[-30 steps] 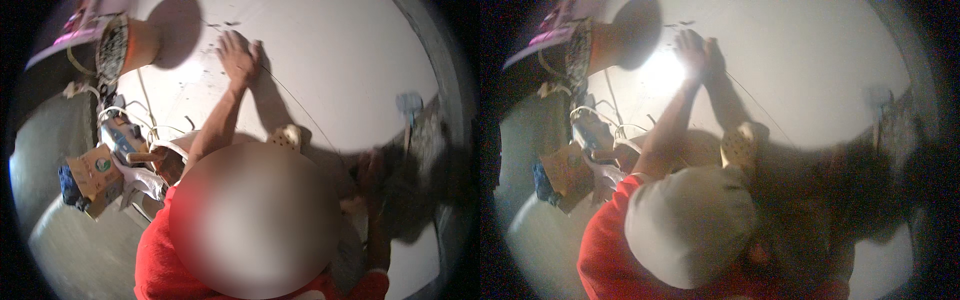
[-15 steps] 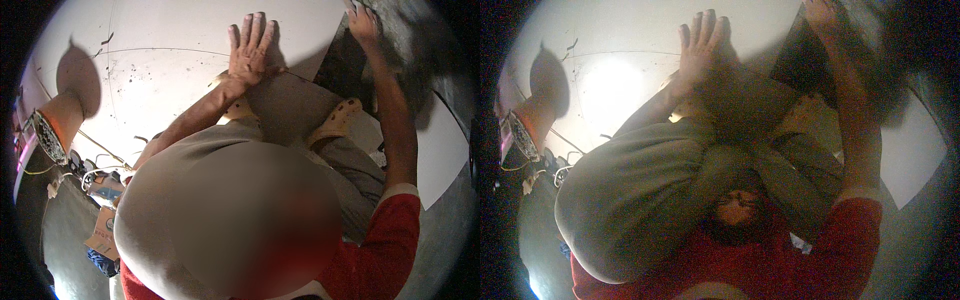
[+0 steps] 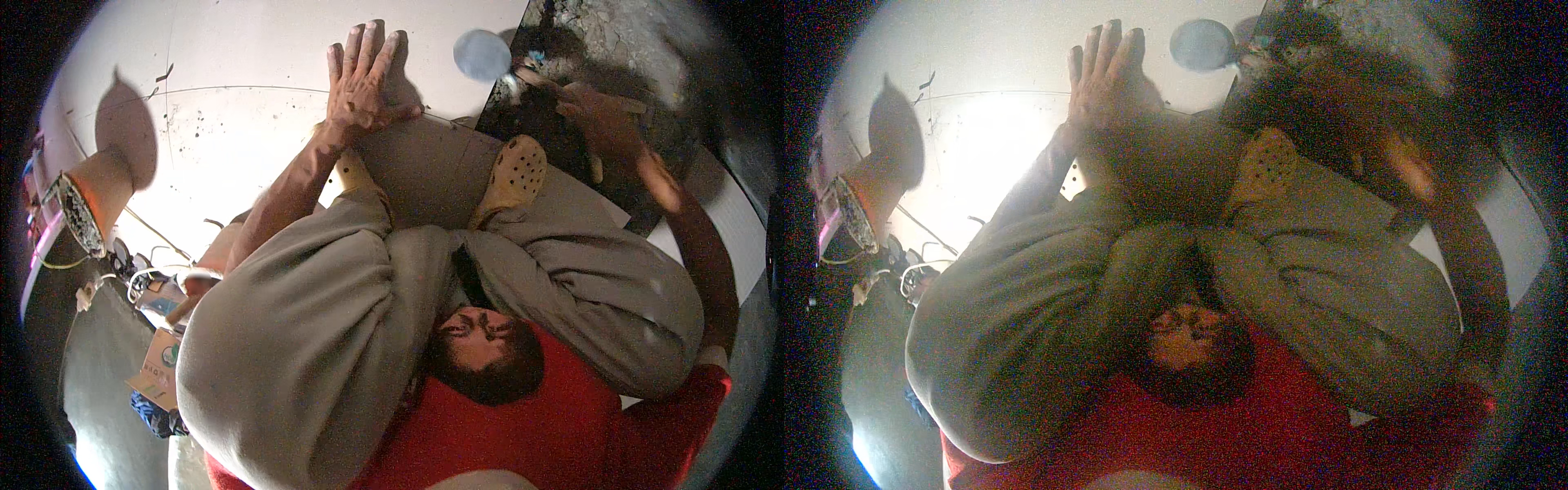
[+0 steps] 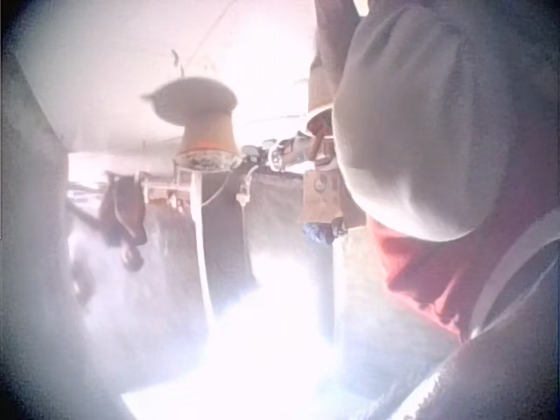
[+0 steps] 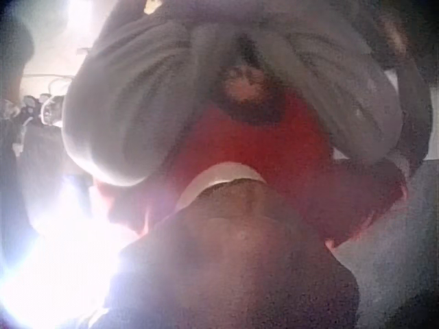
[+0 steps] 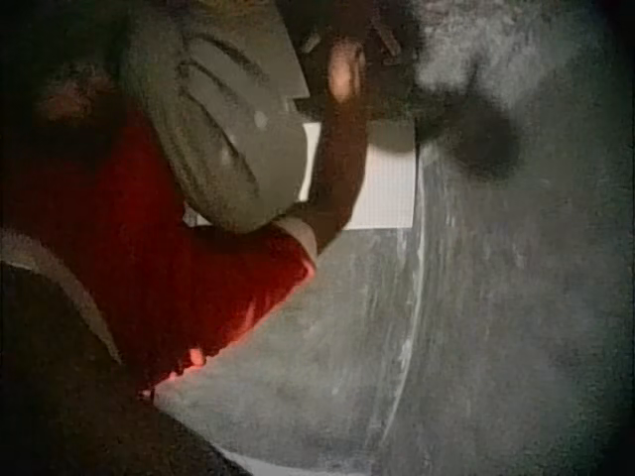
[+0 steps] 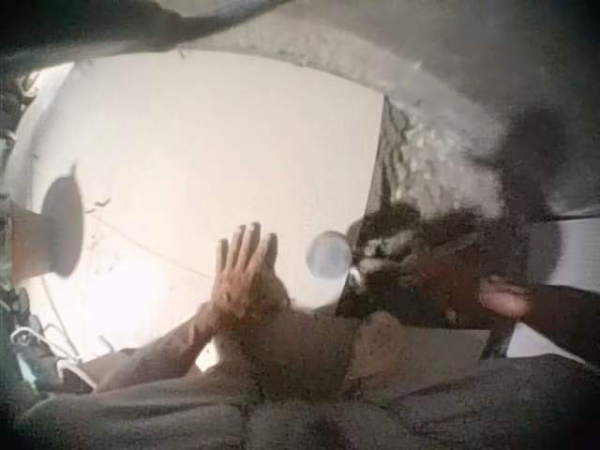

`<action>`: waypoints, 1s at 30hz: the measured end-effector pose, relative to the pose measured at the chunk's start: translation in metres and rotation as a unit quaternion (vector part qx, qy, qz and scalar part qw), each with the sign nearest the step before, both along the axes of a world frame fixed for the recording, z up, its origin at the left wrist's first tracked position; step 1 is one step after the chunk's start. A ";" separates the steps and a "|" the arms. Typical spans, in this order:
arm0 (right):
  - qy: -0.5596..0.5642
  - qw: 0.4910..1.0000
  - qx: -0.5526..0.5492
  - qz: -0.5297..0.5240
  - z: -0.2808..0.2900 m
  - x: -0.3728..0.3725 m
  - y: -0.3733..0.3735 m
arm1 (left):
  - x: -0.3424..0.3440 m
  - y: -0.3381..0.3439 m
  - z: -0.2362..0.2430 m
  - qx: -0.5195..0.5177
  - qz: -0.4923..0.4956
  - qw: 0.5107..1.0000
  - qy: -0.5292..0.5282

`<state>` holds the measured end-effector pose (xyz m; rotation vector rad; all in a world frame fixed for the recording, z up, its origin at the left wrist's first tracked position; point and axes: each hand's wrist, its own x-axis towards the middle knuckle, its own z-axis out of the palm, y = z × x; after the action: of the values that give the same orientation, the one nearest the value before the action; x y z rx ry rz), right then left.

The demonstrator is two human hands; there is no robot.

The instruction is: The person spreads cement on the floor using a trowel, places a large white tile, and taps it with a rubber mallet to level it. They then insert tile spacers between tiles to maintain even gaps.

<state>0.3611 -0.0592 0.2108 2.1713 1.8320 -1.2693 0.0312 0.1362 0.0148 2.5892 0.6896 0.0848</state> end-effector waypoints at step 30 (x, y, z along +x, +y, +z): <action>0.110 0.959 -0.117 -0.234 -0.040 0.002 0.092 | 0.099 0.352 0.010 0.158 0.241 0.957 0.042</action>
<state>0.3631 0.0329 0.1710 2.4906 1.1653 -1.7705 0.1299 0.4880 0.0250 2.6652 1.4328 0.2580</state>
